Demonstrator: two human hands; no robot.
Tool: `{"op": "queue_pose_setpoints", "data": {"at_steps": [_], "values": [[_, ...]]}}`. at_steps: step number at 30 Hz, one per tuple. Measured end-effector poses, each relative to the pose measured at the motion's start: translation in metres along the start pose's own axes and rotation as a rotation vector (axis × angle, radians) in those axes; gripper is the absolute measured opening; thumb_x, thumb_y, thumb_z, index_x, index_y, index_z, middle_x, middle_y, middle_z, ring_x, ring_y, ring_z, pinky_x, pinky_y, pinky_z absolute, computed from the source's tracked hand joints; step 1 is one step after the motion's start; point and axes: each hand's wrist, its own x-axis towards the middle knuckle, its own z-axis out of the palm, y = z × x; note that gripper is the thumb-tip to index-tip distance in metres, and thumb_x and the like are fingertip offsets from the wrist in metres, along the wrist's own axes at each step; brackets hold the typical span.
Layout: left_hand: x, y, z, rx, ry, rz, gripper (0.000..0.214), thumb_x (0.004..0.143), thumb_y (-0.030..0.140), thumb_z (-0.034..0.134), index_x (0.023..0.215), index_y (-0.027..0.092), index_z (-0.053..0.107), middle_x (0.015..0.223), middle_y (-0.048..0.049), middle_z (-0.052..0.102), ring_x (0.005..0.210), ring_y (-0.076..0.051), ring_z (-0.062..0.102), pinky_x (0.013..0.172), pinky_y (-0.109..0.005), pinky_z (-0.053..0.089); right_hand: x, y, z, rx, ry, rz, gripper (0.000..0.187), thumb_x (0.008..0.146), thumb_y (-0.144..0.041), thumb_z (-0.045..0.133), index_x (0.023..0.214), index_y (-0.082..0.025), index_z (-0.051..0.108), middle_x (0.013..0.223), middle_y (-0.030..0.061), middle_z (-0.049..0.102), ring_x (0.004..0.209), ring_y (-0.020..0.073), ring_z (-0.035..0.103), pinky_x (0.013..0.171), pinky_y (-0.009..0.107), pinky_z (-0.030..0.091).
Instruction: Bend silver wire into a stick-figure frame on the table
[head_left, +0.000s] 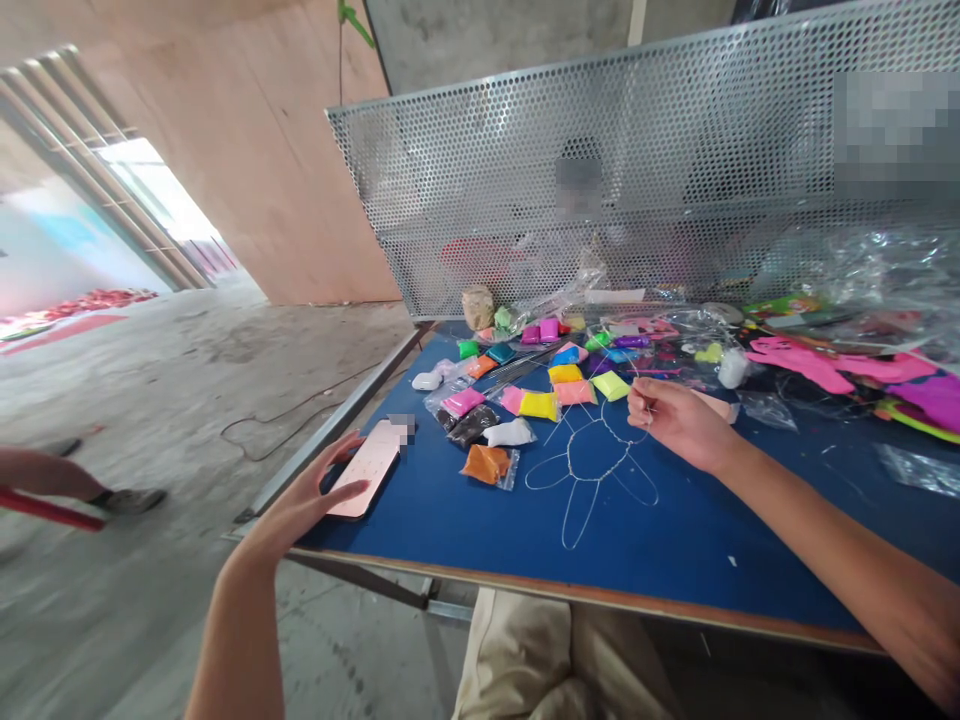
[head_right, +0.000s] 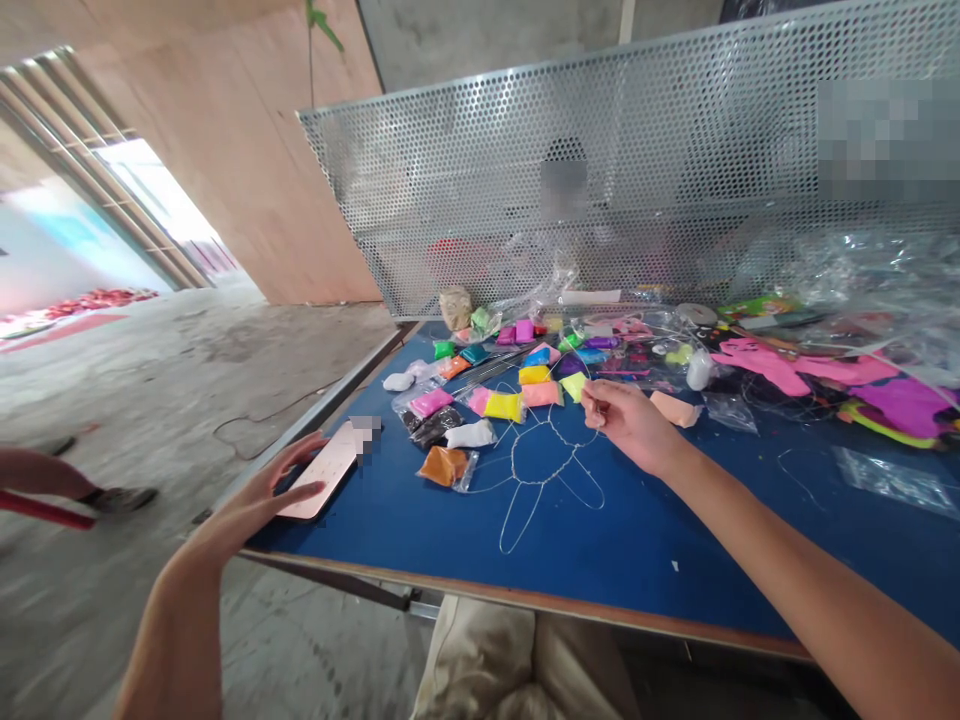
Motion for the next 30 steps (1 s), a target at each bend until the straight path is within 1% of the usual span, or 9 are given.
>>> {"op": "queue_pose_setpoints", "data": {"at_steps": [1,3,6,9,12,15,21,25,30], "values": [[0.000,-0.001,-0.001,-0.015,-0.003,-0.002,0.084,0.077,0.058,0.065,0.150,0.029,0.035,0.154,-0.0026,0.040,0.142,-0.027,0.036,0.116,-0.036,0.030,0.000,0.000,0.000,0.009,-0.002,0.002,0.020,0.079,-0.032,0.075,0.072,-0.020,0.060,0.068,-0.0007,0.045,0.059,0.0113,0.035,0.055,0.029,0.034],[0.001,-0.002,-0.002,-0.069,0.001,-0.017,0.076,0.081,0.057,0.059,0.148,0.029,0.037,0.152,-0.0017,0.043,0.141,-0.026,0.038,0.116,-0.035,0.030,0.000,0.000,0.000,0.026,-0.006,0.007,0.020,0.080,-0.030,0.075,0.072,-0.020,0.060,0.069,-0.0008,0.045,0.059,0.0108,0.035,0.056,0.029,0.034],[0.002,-0.003,-0.001,-0.131,0.035,-0.035,0.069,0.085,0.056,0.054,0.147,0.029,0.039,0.149,-0.0013,0.048,0.138,-0.025,0.041,0.116,-0.035,0.031,-0.001,0.000,0.000,0.031,-0.007,0.016,0.019,0.079,-0.030,0.075,0.073,-0.020,0.060,0.070,-0.0011,0.045,0.059,0.0106,0.036,0.056,0.029,0.034],[0.003,-0.001,0.002,-0.100,0.061,-0.038,0.075,0.080,0.057,0.059,0.147,0.027,0.039,0.148,-0.0030,0.050,0.137,-0.026,0.042,0.115,-0.036,0.033,-0.001,0.000,0.000,0.031,-0.003,0.016,0.019,0.079,-0.030,0.075,0.073,-0.020,0.060,0.070,-0.0012,0.046,0.059,0.0105,0.036,0.056,0.029,0.034],[0.003,0.000,0.003,-0.049,0.058,-0.038,0.080,0.079,0.059,0.060,0.148,0.027,0.036,0.149,-0.0043,0.048,0.138,-0.027,0.042,0.117,-0.039,0.030,-0.001,0.000,0.001,0.038,-0.001,0.019,0.020,0.079,-0.030,0.076,0.072,-0.020,0.060,0.070,-0.0009,0.046,0.059,0.0105,0.036,0.055,0.029,0.034],[0.004,0.000,0.003,-0.018,0.053,-0.036,0.081,0.079,0.061,0.060,0.148,0.028,0.036,0.150,-0.0044,0.047,0.137,-0.027,0.042,0.117,-0.041,0.028,-0.001,0.000,0.001,0.043,0.000,0.017,0.021,0.079,-0.030,0.076,0.071,-0.019,0.060,0.070,-0.0006,0.046,0.059,0.0105,0.036,0.055,0.028,0.034],[0.008,-0.006,0.006,0.000,0.072,-0.029,0.084,0.075,0.063,0.063,0.147,0.030,0.035,0.146,-0.0023,0.051,0.134,-0.024,0.045,0.114,-0.036,0.032,-0.001,0.000,0.001,0.059,-0.015,0.022,0.020,0.080,-0.029,0.075,0.072,-0.018,0.061,0.070,-0.0006,0.046,0.059,0.0098,0.036,0.055,0.026,0.035],[0.010,-0.009,0.006,-0.064,0.086,-0.042,0.076,0.080,0.061,0.058,0.146,0.030,0.036,0.144,-0.0011,0.053,0.132,-0.022,0.047,0.110,-0.029,0.036,-0.001,-0.004,-0.002,0.093,-0.007,0.002,0.016,0.083,-0.027,0.073,0.074,-0.018,0.063,0.070,-0.0005,0.046,0.059,0.0095,0.036,0.055,0.025,0.036],[0.010,-0.007,0.004,-0.085,0.080,-0.056,0.075,0.080,0.058,0.057,0.146,0.028,0.037,0.146,-0.0018,0.052,0.133,-0.022,0.046,0.108,-0.028,0.036,-0.001,-0.009,-0.006,0.102,0.008,-0.006,0.019,0.085,-0.028,0.071,0.071,-0.018,0.063,0.071,-0.0006,0.045,0.059,0.0094,0.036,0.055,0.026,0.036]]}}
